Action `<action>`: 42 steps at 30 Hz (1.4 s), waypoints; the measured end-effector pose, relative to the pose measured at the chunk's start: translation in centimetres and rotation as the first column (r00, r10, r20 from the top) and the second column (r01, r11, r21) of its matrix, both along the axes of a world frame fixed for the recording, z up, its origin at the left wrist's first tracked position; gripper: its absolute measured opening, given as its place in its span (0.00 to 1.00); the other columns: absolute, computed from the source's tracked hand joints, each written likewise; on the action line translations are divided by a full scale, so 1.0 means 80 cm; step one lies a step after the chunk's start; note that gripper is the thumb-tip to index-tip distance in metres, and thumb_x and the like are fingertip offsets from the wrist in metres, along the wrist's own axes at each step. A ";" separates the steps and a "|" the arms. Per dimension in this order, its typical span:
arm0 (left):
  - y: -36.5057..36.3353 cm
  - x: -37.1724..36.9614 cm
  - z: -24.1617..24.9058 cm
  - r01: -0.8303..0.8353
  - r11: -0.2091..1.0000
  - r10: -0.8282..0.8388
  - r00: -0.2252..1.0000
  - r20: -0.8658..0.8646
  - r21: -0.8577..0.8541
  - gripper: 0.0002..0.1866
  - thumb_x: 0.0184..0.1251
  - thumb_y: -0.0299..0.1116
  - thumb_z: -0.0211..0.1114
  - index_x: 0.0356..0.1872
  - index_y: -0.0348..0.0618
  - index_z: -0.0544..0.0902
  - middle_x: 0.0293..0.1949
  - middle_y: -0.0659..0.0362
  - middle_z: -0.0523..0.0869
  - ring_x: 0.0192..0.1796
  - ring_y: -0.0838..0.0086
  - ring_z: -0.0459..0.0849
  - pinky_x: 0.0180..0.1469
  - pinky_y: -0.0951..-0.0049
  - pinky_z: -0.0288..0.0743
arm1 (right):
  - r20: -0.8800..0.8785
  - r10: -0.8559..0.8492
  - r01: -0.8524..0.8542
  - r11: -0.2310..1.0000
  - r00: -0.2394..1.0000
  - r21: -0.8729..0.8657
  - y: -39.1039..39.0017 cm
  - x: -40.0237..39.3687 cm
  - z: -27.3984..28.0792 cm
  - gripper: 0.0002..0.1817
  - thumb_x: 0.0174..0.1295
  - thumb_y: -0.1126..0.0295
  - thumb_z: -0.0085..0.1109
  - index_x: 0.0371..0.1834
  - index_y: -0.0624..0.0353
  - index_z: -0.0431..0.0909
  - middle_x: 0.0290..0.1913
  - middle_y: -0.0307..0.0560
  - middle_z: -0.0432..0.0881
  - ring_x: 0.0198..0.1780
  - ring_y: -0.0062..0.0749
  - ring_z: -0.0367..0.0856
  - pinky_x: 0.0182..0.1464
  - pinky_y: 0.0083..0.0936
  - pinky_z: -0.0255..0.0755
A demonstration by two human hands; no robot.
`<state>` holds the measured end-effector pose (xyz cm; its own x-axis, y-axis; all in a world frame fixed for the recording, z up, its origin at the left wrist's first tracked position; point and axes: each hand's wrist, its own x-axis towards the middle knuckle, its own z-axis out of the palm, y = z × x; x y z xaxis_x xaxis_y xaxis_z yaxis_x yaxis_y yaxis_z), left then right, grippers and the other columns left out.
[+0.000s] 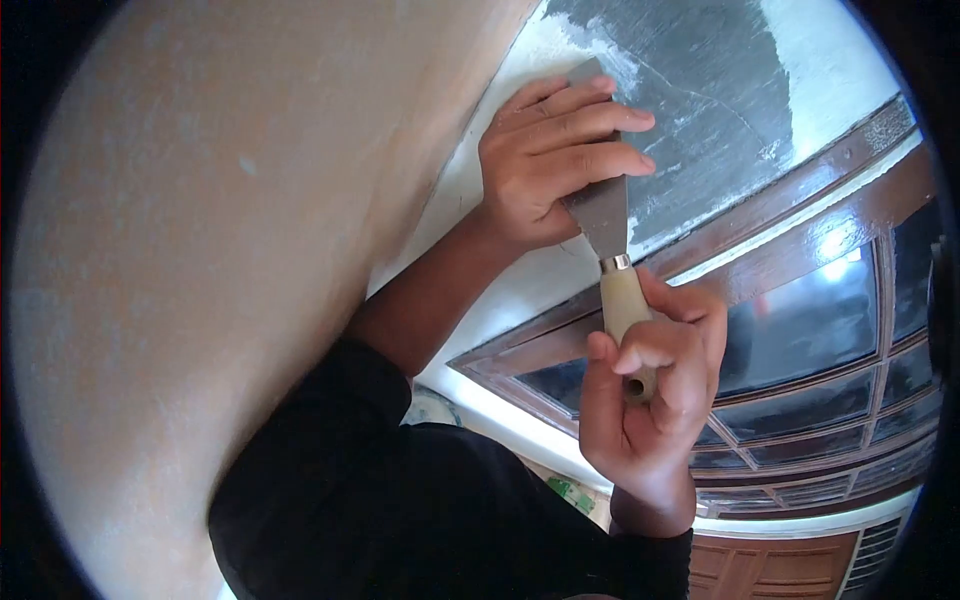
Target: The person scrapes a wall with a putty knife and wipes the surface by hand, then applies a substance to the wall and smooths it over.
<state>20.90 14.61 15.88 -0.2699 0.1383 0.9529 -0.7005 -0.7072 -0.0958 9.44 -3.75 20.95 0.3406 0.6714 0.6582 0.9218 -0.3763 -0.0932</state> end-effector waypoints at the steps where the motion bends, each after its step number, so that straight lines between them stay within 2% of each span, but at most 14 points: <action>1: -0.004 -0.001 -0.002 -0.001 1.000 0.001 1.000 -0.002 0.002 0.10 0.57 0.41 0.70 0.35 0.48 0.88 0.46 0.52 0.90 0.52 0.54 0.87 0.58 0.57 0.74 | 0.024 0.046 -0.045 0.999 0.999 -0.020 -0.002 -0.004 0.001 0.15 0.55 0.86 0.62 0.34 0.55 0.66 0.50 0.64 0.76 0.48 0.44 0.74 0.53 0.34 0.66; 3: -0.010 0.001 0.001 0.098 0.994 -0.096 0.994 0.047 -0.056 0.09 0.45 0.36 0.72 0.32 0.55 0.89 0.42 0.62 0.91 0.50 0.60 0.88 0.50 0.63 0.75 | 0.035 0.034 -0.034 0.999 0.999 -0.002 -0.001 -0.002 -0.002 0.15 0.55 0.86 0.63 0.34 0.55 0.67 0.49 0.64 0.76 0.49 0.44 0.74 0.53 0.34 0.66; 7: -0.007 0.002 -0.001 0.007 0.998 -0.003 0.999 0.052 -0.069 0.10 0.45 0.35 0.73 0.32 0.55 0.88 0.42 0.62 0.91 0.50 0.59 0.88 0.49 0.62 0.75 | -0.002 -0.005 0.005 1.000 1.000 0.002 -0.002 -0.006 -0.002 0.15 0.55 0.85 0.62 0.34 0.54 0.67 0.49 0.64 0.76 0.50 0.45 0.74 0.53 0.34 0.66; 10: -0.006 -0.003 0.004 0.113 0.992 -0.111 0.993 0.036 -0.055 0.10 0.44 0.33 0.73 0.32 0.54 0.88 0.42 0.62 0.91 0.50 0.59 0.88 0.49 0.62 0.74 | 0.014 0.032 -0.033 0.999 0.999 0.025 0.003 -0.005 -0.001 0.14 0.56 0.85 0.62 0.34 0.54 0.67 0.49 0.64 0.76 0.48 0.44 0.74 0.52 0.32 0.66; 14: -0.003 0.007 0.001 -0.012 0.997 0.018 0.997 0.079 -0.075 0.08 0.47 0.35 0.72 0.32 0.54 0.88 0.42 0.61 0.91 0.49 0.59 0.88 0.49 0.62 0.74 | -0.012 0.014 -0.014 0.999 1.000 0.040 0.002 0.004 -0.003 0.14 0.56 0.84 0.64 0.33 0.55 0.68 0.49 0.63 0.76 0.48 0.43 0.75 0.50 0.32 0.67; 16: -0.009 0.003 -0.003 0.071 0.994 -0.067 0.996 0.051 -0.077 0.08 0.48 0.36 0.72 0.32 0.55 0.88 0.42 0.62 0.91 0.49 0.59 0.88 0.49 0.63 0.74 | -0.008 0.045 -0.045 0.998 0.999 0.035 0.001 -0.006 -0.003 0.14 0.56 0.84 0.64 0.33 0.55 0.68 0.50 0.63 0.76 0.48 0.43 0.75 0.50 0.31 0.67; 18: -0.006 0.002 -0.002 0.068 0.994 -0.065 0.997 0.046 -0.085 0.07 0.48 0.36 0.72 0.32 0.55 0.88 0.42 0.61 0.91 0.49 0.59 0.88 0.49 0.63 0.74 | -0.014 -0.002 0.002 1.000 1.000 -0.014 -0.001 -0.004 -0.006 0.14 0.56 0.83 0.64 0.32 0.55 0.67 0.51 0.64 0.75 0.50 0.43 0.75 0.51 0.31 0.67; 22: -0.009 -0.001 -0.003 0.094 0.993 -0.092 0.995 0.040 -0.067 0.07 0.48 0.35 0.72 0.32 0.56 0.88 0.43 0.62 0.91 0.50 0.60 0.88 0.50 0.63 0.74 | 0.000 0.062 -0.062 0.998 0.998 0.018 0.001 -0.006 -0.003 0.14 0.57 0.83 0.64 0.33 0.55 0.67 0.51 0.65 0.76 0.49 0.42 0.74 0.51 0.31 0.67; 25: -0.003 0.004 -0.004 0.021 0.997 -0.020 1.000 0.019 -0.074 0.07 0.48 0.37 0.71 0.32 0.55 0.88 0.43 0.62 0.91 0.50 0.60 0.89 0.51 0.62 0.74 | -0.006 0.026 -0.026 1.000 1.000 0.014 -0.001 0.005 -0.007 0.14 0.57 0.83 0.64 0.33 0.54 0.68 0.51 0.65 0.76 0.49 0.42 0.74 0.52 0.31 0.66; 29: -0.007 0.006 -0.004 0.080 0.993 -0.073 0.995 0.074 -0.087 0.09 0.46 0.36 0.72 0.32 0.55 0.88 0.43 0.62 0.91 0.51 0.60 0.88 0.51 0.62 0.74 | 0.014 0.031 -0.031 0.999 0.999 0.014 0.000 0.001 -0.007 0.14 0.57 0.83 0.64 0.31 0.54 0.67 0.49 0.64 0.77 0.49 0.43 0.74 0.52 0.32 0.66; 32: -0.007 0.001 -0.006 0.001 0.995 0.001 1.000 0.020 -0.097 0.08 0.47 0.36 0.72 0.32 0.55 0.88 0.43 0.61 0.91 0.52 0.60 0.88 0.52 0.62 0.73 | -0.007 0.056 -0.056 0.998 0.998 0.029 -0.002 0.005 -0.007 0.14 0.56 0.83 0.64 0.31 0.54 0.67 0.49 0.64 0.77 0.49 0.42 0.75 0.52 0.32 0.66; 35: -0.005 0.002 -0.002 0.096 0.991 -0.091 0.994 0.054 -0.092 0.08 0.47 0.35 0.72 0.32 0.55 0.88 0.43 0.61 0.91 0.52 0.60 0.88 0.53 0.62 0.73 | 0.029 0.039 -0.040 0.999 0.999 0.031 0.005 0.007 -0.004 0.14 0.56 0.84 0.63 0.31 0.54 0.67 0.49 0.64 0.76 0.49 0.42 0.75 0.51 0.32 0.67; 37: -0.003 0.001 -0.002 -0.019 0.994 0.022 0.999 0.025 -0.103 0.08 0.48 0.36 0.72 0.32 0.55 0.88 0.43 0.61 0.91 0.52 0.60 0.88 0.52 0.62 0.73 | -0.053 0.006 -0.003 0.999 0.999 0.048 0.003 0.006 -0.005 0.14 0.56 0.84 0.63 0.30 0.54 0.67 0.49 0.64 0.76 0.49 0.42 0.75 0.52 0.32 0.67; 42: -0.005 0.004 -0.004 0.073 0.994 -0.069 0.996 0.050 -0.077 0.08 0.47 0.35 0.72 0.32 0.54 0.88 0.43 0.61 0.91 0.52 0.60 0.88 0.51 0.62 0.73 | 0.013 0.042 -0.042 0.998 0.999 0.043 0.001 0.002 -0.006 0.14 0.55 0.85 0.63 0.29 0.54 0.67 0.49 0.63 0.77 0.48 0.43 0.76 0.52 0.32 0.67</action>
<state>21.24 14.23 15.58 -0.3009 0.2327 0.9249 -0.7451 -0.6626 -0.0757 9.57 -3.65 20.44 0.3049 0.6555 0.6909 0.9378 -0.3331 -0.0978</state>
